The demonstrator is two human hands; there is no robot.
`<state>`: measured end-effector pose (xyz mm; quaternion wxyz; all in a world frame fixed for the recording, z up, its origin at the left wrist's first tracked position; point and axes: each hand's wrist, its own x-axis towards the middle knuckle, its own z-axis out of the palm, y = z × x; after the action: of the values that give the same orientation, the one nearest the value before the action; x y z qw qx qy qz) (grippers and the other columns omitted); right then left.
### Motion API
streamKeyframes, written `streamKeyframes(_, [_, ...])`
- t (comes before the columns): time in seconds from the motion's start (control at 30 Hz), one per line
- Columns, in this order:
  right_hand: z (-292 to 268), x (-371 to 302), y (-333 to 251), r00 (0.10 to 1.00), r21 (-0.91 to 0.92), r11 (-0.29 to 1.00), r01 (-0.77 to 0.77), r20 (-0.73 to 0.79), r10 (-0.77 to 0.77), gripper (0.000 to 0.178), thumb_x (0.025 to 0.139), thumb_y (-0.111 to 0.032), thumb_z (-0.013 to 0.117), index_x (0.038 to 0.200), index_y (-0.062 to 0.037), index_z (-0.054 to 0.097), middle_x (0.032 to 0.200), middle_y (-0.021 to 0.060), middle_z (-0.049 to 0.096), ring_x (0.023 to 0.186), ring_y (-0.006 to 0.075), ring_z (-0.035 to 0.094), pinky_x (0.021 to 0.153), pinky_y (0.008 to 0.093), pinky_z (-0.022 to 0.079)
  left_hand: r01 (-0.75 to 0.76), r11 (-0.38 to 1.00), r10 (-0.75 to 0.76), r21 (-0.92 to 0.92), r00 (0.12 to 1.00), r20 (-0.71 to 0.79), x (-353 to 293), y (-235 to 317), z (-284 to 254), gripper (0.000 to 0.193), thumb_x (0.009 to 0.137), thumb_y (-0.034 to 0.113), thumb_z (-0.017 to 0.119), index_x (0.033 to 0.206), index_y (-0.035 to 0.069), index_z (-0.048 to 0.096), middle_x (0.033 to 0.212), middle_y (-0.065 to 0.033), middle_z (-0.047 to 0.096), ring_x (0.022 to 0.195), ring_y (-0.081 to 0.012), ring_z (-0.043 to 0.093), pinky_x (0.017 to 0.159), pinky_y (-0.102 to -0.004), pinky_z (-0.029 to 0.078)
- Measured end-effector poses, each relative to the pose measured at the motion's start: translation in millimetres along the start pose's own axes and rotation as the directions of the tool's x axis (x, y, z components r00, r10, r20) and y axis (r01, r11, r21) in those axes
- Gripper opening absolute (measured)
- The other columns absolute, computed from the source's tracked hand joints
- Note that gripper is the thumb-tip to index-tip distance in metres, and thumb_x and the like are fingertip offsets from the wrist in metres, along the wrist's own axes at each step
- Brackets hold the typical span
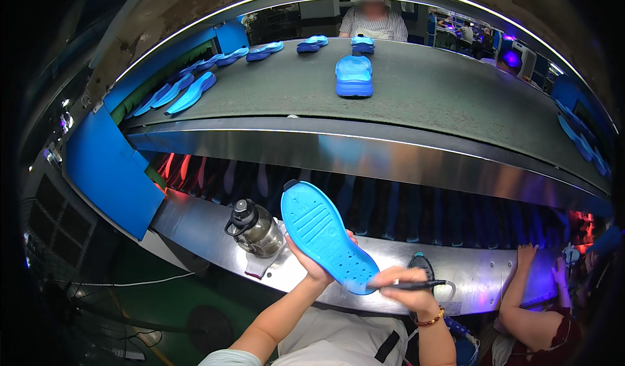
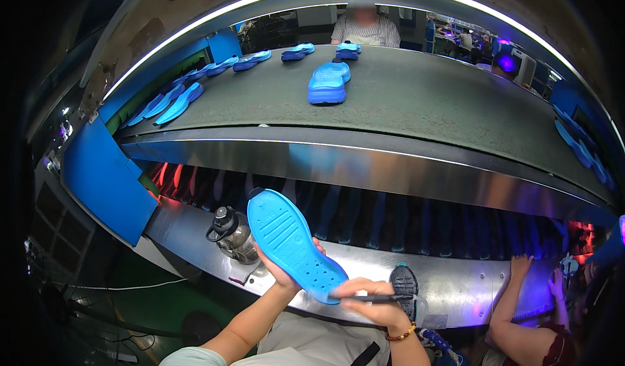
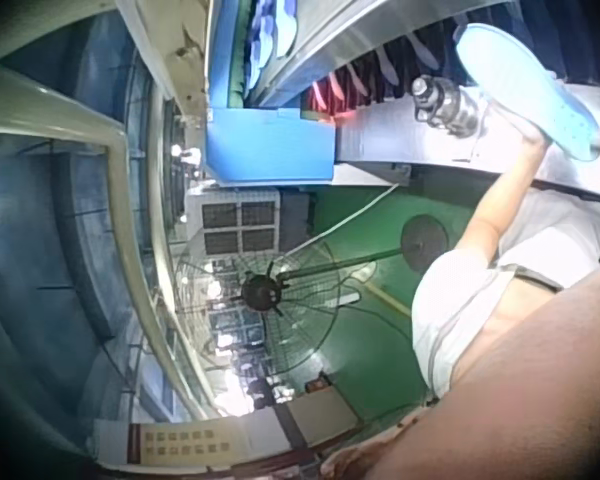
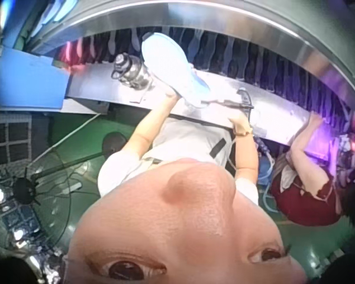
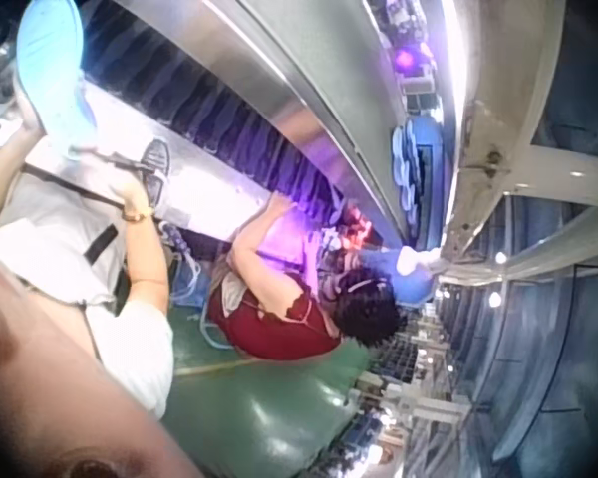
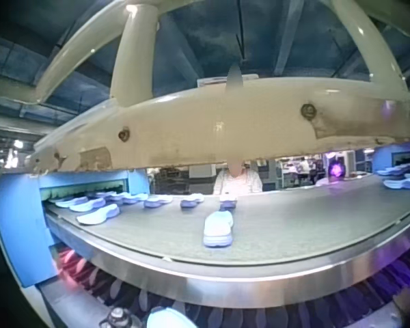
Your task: The person applies liquid to shoe soles using a handheld brush applicator tool, brushing both sides of each sole, and places the soles onto an upper conveyor belt.
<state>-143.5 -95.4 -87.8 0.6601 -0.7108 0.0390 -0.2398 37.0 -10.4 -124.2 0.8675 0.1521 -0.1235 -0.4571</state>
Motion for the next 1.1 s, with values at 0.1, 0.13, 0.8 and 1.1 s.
streamKeyframes(0.1, [3,1,11,0.969,-0.15,0.987,-0.051,-0.247,0.012,0.019,0.069,-0.001,0.07,0.088,-0.0008,0.066,0.09,0.0123,0.065,0.087,0.0193,0.062,0.08,0.03,0.048,0.017,1.0,-0.017,0.002,1.0,-0.01,2,-3,0,0.103,0.065,0.085,0.011,0.112,0.001,0.046,0.088,-0.0211,0.058,0.075,-0.032,0.059,0.068,-0.0432,0.049])
streamKeyframes(0.13, [7,3,4,0.993,-0.193,0.98,0.046,-0.102,-0.067,0.019,0.069,-0.001,0.07,0.088,-0.0015,0.066,0.09,0.0115,0.066,0.087,0.0192,0.062,0.081,0.0299,0.047,0.0,1.0,0.0,0.01,1.0,0.013,3,-2,0,0.103,0.065,0.086,0.011,0.112,0.001,0.046,0.087,-0.021,0.058,0.075,-0.0321,0.059,0.068,-0.0434,0.049])
streamKeyframes(0.8, [0,-13,-1,0.995,-0.247,0.964,0.096,0.018,-0.095,0.021,0.069,-0.001,0.069,0.09,-0.0035,0.067,0.092,0.0083,0.066,0.085,0.0183,0.061,0.079,0.0289,0.048,-0.023,1.0,0.023,-0.002,0.999,0.024,3,3,11,0.104,0.063,0.087,0.012,0.11,0.002,0.048,0.087,-0.0208,0.058,0.074,-0.0316,0.059,0.069,-0.0435,0.049])
streamKeyframes(1.1, [-3,-18,1,0.996,-0.244,0.966,0.08,-0.02,-0.088,0.02,0.069,-0.001,0.069,0.088,-0.0032,0.066,0.091,0.0089,0.066,0.088,0.0181,0.06,0.078,0.0293,0.047,-0.022,1.0,0.022,0.004,0.997,0.076,8,0,15,0.104,0.064,0.086,0.014,0.113,0.001,0.047,0.088,-0.0215,0.059,0.075,-0.0318,0.059,0.071,-0.0436,0.049])
